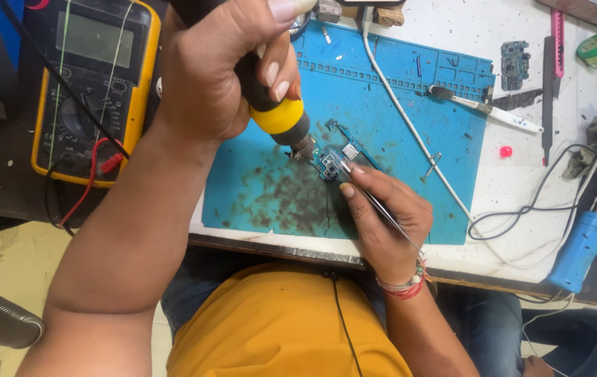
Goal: The person uses a green probe to test points on a small blue circuit board. They then use a hot air gun to heat the board while holding it with tweezers. Finally, they apply a liquid from a syringe to the board and continue to manipulate it with tweezers.
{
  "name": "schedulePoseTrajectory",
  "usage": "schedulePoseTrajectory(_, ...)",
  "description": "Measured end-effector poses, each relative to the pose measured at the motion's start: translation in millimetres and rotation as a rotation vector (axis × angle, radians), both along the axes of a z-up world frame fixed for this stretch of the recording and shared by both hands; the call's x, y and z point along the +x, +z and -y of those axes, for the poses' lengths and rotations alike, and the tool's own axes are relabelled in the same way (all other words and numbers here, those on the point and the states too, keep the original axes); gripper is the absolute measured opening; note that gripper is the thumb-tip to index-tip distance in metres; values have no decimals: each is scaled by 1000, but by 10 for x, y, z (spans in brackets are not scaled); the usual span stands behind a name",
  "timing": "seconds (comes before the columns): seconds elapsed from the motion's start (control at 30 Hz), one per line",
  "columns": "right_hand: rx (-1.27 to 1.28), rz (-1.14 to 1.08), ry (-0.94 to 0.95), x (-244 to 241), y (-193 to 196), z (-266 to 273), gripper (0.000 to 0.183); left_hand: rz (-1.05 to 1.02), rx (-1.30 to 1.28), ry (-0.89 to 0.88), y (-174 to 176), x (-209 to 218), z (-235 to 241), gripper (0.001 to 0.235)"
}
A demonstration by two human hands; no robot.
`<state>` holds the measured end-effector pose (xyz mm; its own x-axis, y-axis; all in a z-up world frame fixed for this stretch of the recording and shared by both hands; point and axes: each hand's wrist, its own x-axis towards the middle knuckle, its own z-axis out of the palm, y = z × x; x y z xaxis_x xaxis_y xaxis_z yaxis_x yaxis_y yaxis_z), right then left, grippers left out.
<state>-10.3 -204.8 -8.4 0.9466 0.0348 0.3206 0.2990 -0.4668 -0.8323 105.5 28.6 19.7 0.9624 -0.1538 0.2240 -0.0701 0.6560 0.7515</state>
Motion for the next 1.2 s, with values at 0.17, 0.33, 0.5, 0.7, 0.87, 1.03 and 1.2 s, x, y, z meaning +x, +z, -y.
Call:
schedulePoseTrajectory(0.17, -78, 87, 72, 46, 54, -20, 22, -20, -4, -8, 39, -64, 11, 18)
schedulePoseTrajectory(0.33, -83, 62, 65, 54, 69, -51, 21, 24, 47, -1, 58, -77, 0, 21)
schedulePoseTrajectory(0.5, -85, 71, 77, 59, 73, -49, 21, -27, 59, 26, 134, -74, 38, 15)
schedulePoseTrajectory(0.7, -80, 74, 77, 69, 79, -53, 22, -25, 29, 25, 146, -35, 49, 28)
schedulePoseTrajectory(0.87, -61, 80, 77, 94, 88, -37, 21, -59, 15, -49, 148, -7, 47, 22)
schedulePoseTrajectory(1.03, -68, 71, 64, 96, 81, -57, 20, -29, 29, -48, 168, -18, 20, 30)
schedulePoseTrajectory(1.2, -66, 53, 56, 104, 91, -52, 20, -72, 31, -45, 231, -55, -5, 30)
